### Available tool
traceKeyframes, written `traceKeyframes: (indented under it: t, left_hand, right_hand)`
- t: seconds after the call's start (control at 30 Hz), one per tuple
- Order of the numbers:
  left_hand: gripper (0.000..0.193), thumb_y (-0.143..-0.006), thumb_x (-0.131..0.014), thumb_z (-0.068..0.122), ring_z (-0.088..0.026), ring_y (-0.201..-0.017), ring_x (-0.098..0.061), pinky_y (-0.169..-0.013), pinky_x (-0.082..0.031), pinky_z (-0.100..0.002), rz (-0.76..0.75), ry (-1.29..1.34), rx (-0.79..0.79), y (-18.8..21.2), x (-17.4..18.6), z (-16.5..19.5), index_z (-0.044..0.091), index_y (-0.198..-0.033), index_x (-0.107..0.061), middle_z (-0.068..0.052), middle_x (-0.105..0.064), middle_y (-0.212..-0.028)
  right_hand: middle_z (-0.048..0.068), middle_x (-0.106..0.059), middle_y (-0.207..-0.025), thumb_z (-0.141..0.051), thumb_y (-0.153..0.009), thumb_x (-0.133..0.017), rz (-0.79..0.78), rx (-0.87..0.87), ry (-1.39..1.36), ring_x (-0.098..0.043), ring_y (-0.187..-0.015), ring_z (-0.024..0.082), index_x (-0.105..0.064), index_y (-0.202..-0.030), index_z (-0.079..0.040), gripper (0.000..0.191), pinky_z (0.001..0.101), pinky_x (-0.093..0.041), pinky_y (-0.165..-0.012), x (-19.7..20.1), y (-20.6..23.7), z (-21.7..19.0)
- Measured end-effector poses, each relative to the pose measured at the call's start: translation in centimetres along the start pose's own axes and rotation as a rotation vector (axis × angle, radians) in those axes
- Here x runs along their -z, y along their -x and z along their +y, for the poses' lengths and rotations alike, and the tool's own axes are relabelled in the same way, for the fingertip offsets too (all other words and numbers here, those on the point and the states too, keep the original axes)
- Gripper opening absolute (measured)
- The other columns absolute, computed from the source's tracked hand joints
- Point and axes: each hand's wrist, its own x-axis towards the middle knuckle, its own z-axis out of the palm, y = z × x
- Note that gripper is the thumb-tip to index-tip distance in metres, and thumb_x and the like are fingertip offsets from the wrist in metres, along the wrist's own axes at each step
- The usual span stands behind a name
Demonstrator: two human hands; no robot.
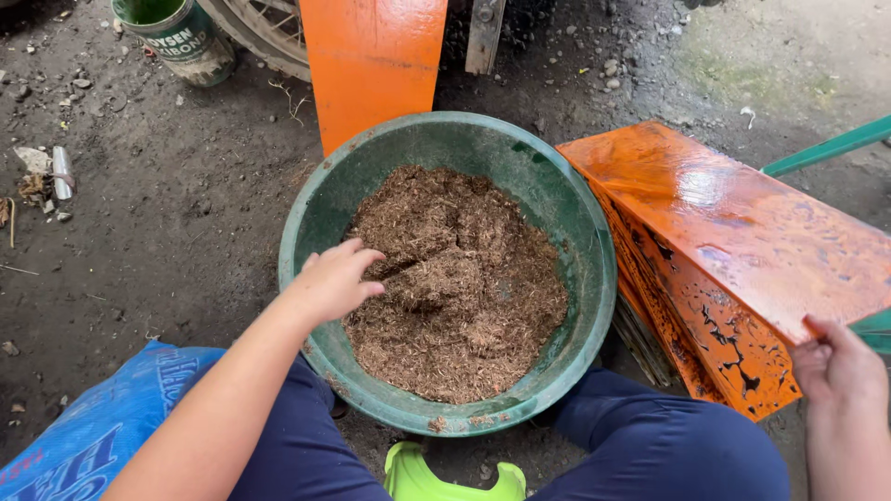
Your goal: The person scrubs orange-painted wooden planks using a handful of fibrous material from a green basin. They repeatedly rub the surface of each plank, flip it over to clean both sides, and place finished planks aside. The person handles multiple planks one at a time throughout the clip.
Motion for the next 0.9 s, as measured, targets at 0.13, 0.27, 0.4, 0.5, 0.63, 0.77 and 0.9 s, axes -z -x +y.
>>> traceKeyframes:
  t: [0.13, 0.27, 0.4, 0.5, 0.63, 0.77, 0.9]
  left_hand:
    - [0.054, -0.090, -0.069, 0.045, -0.032, -0.126, -0.060, -0.103, -0.050, -0.046, 0.073, 0.076, -0.142, 0.4, -1.4, 4.1, 0.009, -0.131, -0.063, -0.014, -0.063, -0.134]
    - [0.070, -0.090, -0.064, 0.048, -0.028, -0.130, -0.063, -0.108, -0.048, -0.040, -0.161, 0.933, -0.237, -1.5, -6.7, 14.6, 0.006, -0.146, -0.053, -0.015, -0.064, -0.141]
    - [0.078, -0.097, -0.071, 0.049, -0.031, -0.110, -0.068, -0.090, -0.056, -0.043, -0.124, 1.621, 0.005, -5.6, -13.1, 23.7, -0.005, -0.147, -0.045, -0.025, -0.068, -0.126]
    - [0.056, -0.095, -0.069, 0.046, -0.020, -0.081, -0.058, -0.069, -0.041, -0.039, -0.134, 1.741, 0.203, -8.6, -16.6, 26.7, 0.000, -0.128, -0.070, -0.014, -0.073, -0.104]
    - [0.026, -0.087, -0.072, 0.005, -0.026, -0.085, -0.072, -0.075, -0.058, -0.038, 0.054, 1.937, 0.154, -11.7, -19.6, 28.0, -0.008, -0.110, -0.072, -0.016, -0.076, -0.100]
    - [0.028, -0.084, -0.069, -0.006, -0.030, -0.086, -0.073, -0.078, -0.059, -0.040, 0.039, 1.881, 0.358, -14.3, -20.7, 24.9, -0.008, -0.113, -0.070, -0.019, -0.075, -0.102]
    - [0.037, -0.084, -0.070, 0.000, -0.030, -0.093, -0.075, -0.086, -0.059, -0.040, 0.013, 1.738, 0.218, -15.7, -19.0, 15.8, -0.010, -0.120, -0.068, -0.020, -0.077, -0.109]
  right_hand:
    - [0.005, -0.057, -0.097, -0.002, -0.096, -0.063, 0.012, 0.140, -0.105, -0.055, -0.075, 0.015, -0.059, -0.110, -0.001, 0.014, 0.0346, -0.045, -0.066, -5.9, 0.6, 0.5]
    - [0.012, -0.062, -0.108, 0.005, -0.092, -0.060, 0.058, 0.224, -0.212, -0.065, -0.095, 0.028, -0.060, -0.110, 0.000, 0.018, 0.0526, -0.056, -0.084, -14.5, 4.0, 6.9]
    - [0.017, -0.065, -0.119, 0.008, -0.091, -0.060, 0.078, 0.298, -0.234, -0.069, -0.107, 0.034, -0.059, -0.113, 0.003, 0.022, 0.0583, -0.062, -0.093, -21.4, 10.2, 14.5]
    - [0.015, -0.066, -0.121, 0.005, -0.091, -0.057, 0.082, 0.299, -0.304, -0.071, -0.105, 0.030, -0.061, -0.117, 0.002, 0.027, 0.0512, -0.062, -0.089, -23.8, 13.1, 19.1]
    - [0.014, -0.070, -0.113, -0.001, -0.098, -0.065, 0.130, 0.221, -0.352, -0.070, -0.098, 0.026, -0.059, -0.116, 0.003, 0.020, 0.0399, -0.060, -0.084, -23.6, 13.5, 23.1]
    - [0.012, -0.071, -0.113, -0.009, -0.096, -0.066, -0.042, -0.039, -0.342, -0.072, -0.098, 0.022, -0.063, -0.118, -0.003, 0.023, 0.0369, -0.059, -0.089, -23.3, 13.1, 25.3]
    - [0.015, -0.076, -0.110, -0.015, -0.094, -0.063, -0.341, -0.468, -0.060, -0.076, -0.095, 0.026, -0.059, -0.119, -0.004, 0.028, 0.0407, -0.060, -0.084, -23.0, 14.9, 26.1]
